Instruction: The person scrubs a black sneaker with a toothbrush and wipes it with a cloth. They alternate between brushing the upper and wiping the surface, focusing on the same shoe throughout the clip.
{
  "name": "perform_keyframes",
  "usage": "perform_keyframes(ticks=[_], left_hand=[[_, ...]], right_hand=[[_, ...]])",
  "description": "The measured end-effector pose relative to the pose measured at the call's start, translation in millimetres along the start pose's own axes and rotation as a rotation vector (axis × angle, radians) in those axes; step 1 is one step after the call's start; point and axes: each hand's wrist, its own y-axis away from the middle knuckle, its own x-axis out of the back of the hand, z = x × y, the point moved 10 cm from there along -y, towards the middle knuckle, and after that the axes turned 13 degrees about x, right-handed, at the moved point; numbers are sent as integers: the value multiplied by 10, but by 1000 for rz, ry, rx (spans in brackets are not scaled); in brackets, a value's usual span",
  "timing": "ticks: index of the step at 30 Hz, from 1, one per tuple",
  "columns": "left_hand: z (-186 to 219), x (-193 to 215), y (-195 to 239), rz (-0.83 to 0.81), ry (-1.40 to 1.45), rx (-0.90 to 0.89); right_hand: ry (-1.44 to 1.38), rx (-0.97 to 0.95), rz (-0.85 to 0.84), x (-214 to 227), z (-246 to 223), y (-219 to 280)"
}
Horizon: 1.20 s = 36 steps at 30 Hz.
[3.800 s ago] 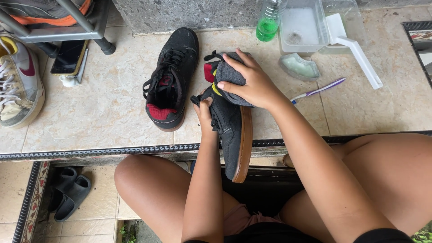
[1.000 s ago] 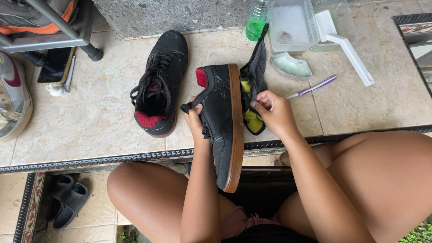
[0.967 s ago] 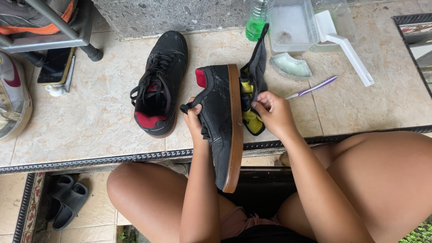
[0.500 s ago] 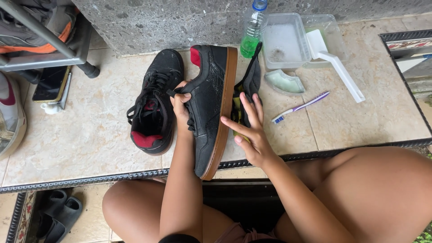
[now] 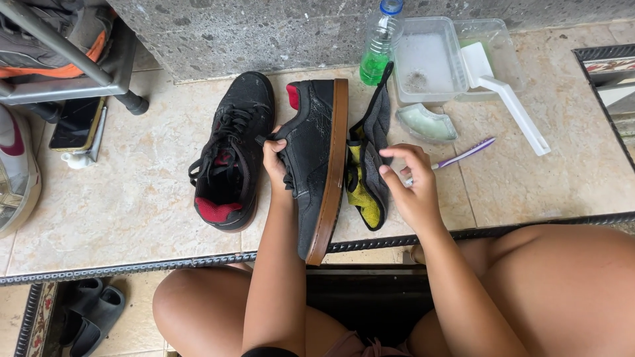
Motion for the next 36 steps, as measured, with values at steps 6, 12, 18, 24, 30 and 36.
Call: perform_keyframes(ticks=[6,12,18,24,30,36], left_hand=[[-46,18,-28,26,75,47],[-74,8,-58,9,96,52],[-138,102,-85,-10,142,84],[-141,49,-93,-47,136,75],[-106,-211,64,-69,158,125],[-91,-82,17,-25,95,50]], right_hand=[[-21,-201,116,67,371,87],[61,-168,-84,-100,132,99],[182,82,-186,-152,-234,-29],[-170,137,125,-33,-615,-2],[45,453,-158,-418,-768,-84],[97,415,-123,-378,-727,-155]])
